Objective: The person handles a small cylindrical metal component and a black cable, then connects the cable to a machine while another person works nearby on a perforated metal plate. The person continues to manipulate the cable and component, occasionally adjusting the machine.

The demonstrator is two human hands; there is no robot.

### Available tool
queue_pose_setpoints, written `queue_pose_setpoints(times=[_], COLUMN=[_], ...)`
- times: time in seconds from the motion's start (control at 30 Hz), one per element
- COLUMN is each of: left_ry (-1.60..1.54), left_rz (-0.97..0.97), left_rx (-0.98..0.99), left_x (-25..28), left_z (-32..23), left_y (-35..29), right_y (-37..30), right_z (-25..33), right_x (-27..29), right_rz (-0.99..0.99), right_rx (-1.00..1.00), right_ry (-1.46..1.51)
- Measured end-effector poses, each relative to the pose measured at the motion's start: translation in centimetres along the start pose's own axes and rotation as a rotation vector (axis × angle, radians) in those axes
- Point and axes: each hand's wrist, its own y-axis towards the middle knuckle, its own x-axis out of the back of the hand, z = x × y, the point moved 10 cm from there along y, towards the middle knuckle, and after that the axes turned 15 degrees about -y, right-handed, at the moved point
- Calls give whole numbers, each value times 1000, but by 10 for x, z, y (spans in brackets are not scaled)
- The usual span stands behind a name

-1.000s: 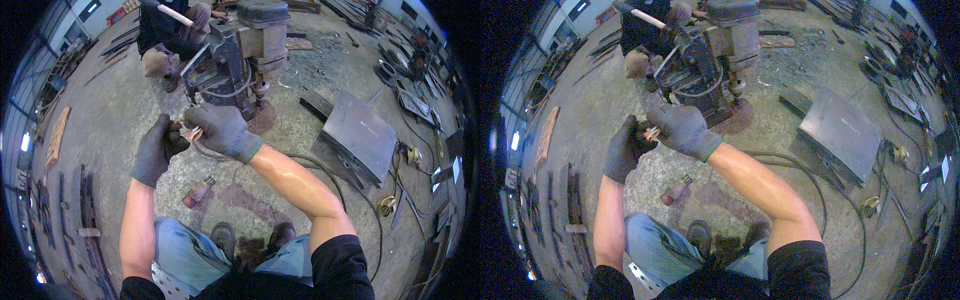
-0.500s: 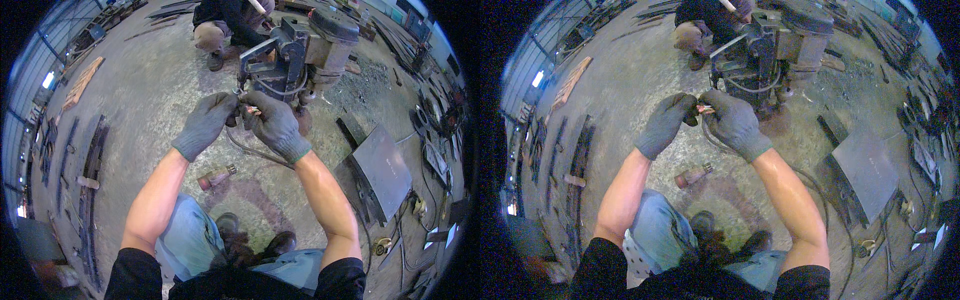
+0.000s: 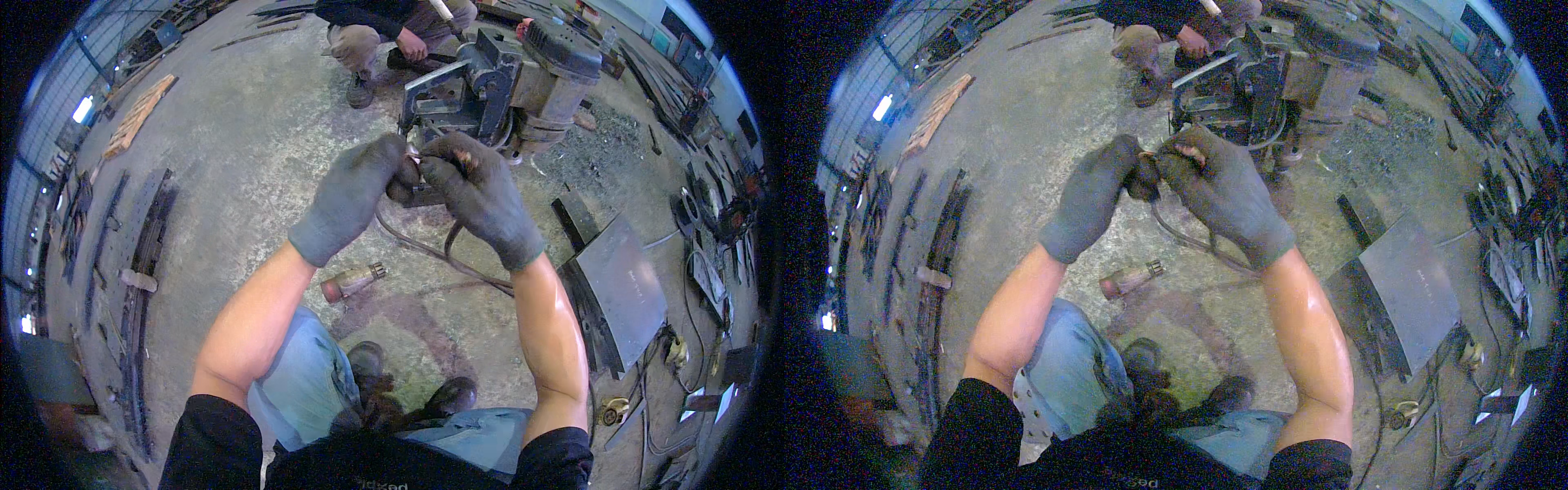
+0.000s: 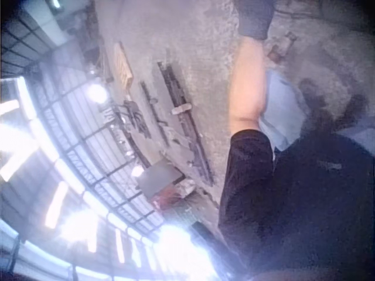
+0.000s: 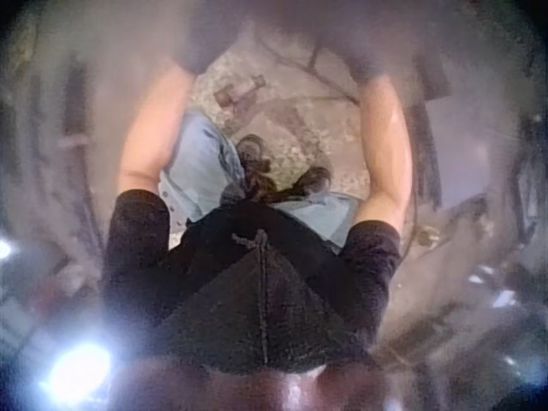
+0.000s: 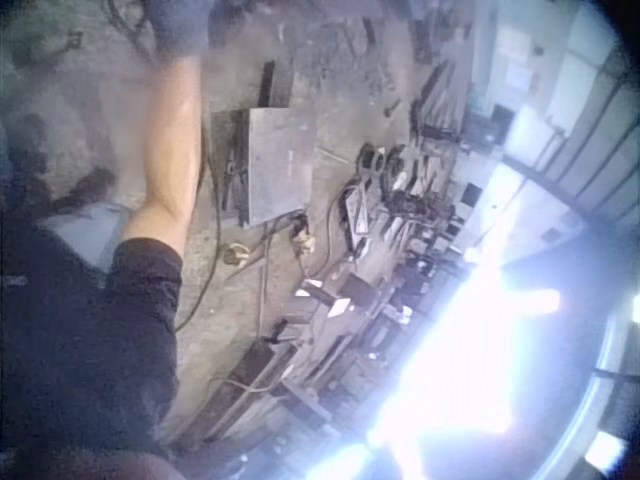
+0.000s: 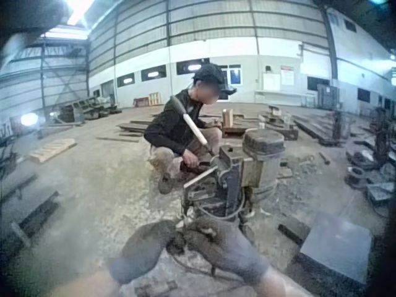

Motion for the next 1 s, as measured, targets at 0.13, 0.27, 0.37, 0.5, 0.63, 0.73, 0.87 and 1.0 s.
queue_pose_setpoints(times=[0.13,0.27,0.37,0.5,0.63,0.73,0.87,1.0], left_ry=[-755,-863,-858,-689,8,672,468,-132], left_rz=[-49,-17,1,-12,62,93,-2,14], left_rx=[462,593,639,657,117,-399,-328,290], left_x=[-11,-13,-15,-10,5,-8,0,5], left_z=[42,42,47,51,5,-40,-31,36], left_y=[-16,-23,-26,-26,-5,-7,-8,-3], right_y=[-14,-21,-21,-21,-14,-9,-18,-8], right_z=[37,45,55,51,35,-22,-20,15], right_x=[12,6,0,-8,-5,-26,-30,-3], right_rz=[-231,-158,-169,-163,-167,228,392,-51], right_rx=[364,437,504,547,402,-276,-470,46], right_ry=[-477,-684,-749,-806,-467,106,203,-167])
